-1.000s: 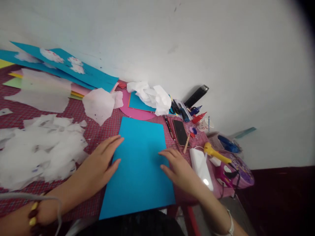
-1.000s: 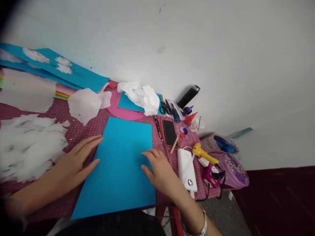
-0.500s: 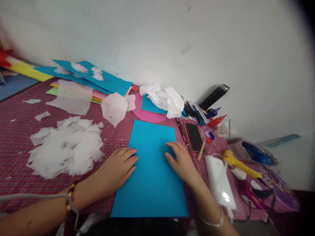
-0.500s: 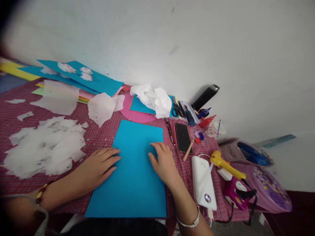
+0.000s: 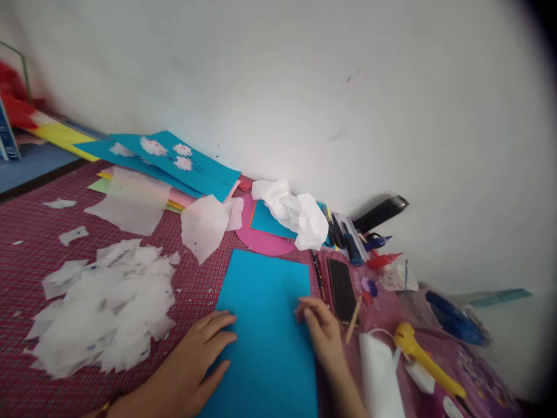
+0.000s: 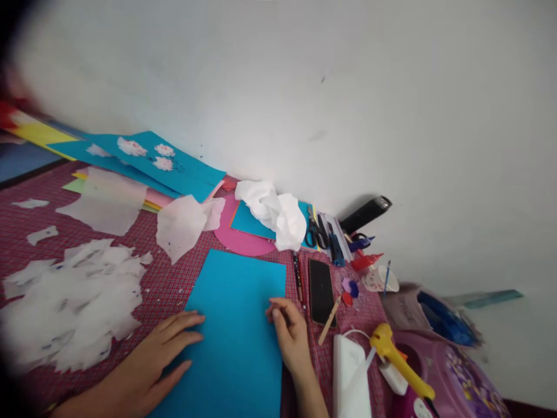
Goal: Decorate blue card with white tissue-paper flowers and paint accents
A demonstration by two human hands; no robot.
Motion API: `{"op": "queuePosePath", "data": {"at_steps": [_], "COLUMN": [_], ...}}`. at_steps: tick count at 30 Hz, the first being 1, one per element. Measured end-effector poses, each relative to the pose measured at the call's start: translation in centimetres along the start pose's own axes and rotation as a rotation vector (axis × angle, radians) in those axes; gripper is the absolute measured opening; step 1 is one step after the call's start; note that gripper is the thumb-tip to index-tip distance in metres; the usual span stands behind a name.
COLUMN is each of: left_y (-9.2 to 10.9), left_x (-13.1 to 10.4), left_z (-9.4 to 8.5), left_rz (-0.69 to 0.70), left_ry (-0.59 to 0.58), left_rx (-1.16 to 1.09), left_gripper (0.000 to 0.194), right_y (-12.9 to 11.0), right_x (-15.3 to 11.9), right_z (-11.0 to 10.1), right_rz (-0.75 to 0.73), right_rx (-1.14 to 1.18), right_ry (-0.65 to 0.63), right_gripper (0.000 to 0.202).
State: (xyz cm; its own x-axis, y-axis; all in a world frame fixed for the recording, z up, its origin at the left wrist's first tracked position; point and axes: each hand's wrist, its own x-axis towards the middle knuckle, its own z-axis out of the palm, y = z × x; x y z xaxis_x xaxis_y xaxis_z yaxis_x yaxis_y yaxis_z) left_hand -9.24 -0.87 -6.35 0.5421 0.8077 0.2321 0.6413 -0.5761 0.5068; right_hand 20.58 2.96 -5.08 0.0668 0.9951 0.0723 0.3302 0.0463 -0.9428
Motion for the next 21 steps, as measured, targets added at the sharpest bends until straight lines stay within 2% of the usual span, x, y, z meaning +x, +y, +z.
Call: {"op": "queuePosePath", "data": {"at_steps": [2,7,9,11,14,16,18,21], "left_y": [-0.1,0.0,0.0,0.1,0.4,0.3,-0.1,-1.2], "left_x": [0.2,0.1,0.2,0.9,4.1,7.6,11.3,15.9], "left_z": [0.0,-0.1,-0.3,-0.8,-2.7,-4.2,-5.3,-5.8], "left_rz": [-0.002,-0.003,-0.042,-0.156,-0.452,-0.641,-0.935,-1.067], "left_ry": [-0.010,-0.055,-0.029,0.044,0.185,0.317,0.409,0.404], "left_rx": [-0.023,-0.096,-0.182,-0.358,-0.832,-1.181,-1.503,-1.535], "left_gripper": [0.038,0.035,0.034,0.034,0.029,0.023,0.010,0.013], "right_y": [0.2,0.8,0.9,1.1,1.2,1.3,1.3,1.3], "right_x": [0.0,0.1,0.2,0.4,0.6,0.7,0.7,0.7], "right_z": [-0.1,0.1,0.2,0.3,0.4,0.5,0.6,0.7], "right_rz": [0.043,0.070,0.040,0.002,-0.042,-0.062,-0.084,-0.121], "right_rx": [-0.017,-0.097,-0.142,-0.175,-0.184,-0.180,-0.171,-0.153], "right_ry": [-0.048,-0.061,-0.073,-0.090,-0.112,-0.119,-0.119,-0.112], "right_gripper": [0.022,0.028,0.028,0.027,0.026,0.026,0.026,0.027]}}
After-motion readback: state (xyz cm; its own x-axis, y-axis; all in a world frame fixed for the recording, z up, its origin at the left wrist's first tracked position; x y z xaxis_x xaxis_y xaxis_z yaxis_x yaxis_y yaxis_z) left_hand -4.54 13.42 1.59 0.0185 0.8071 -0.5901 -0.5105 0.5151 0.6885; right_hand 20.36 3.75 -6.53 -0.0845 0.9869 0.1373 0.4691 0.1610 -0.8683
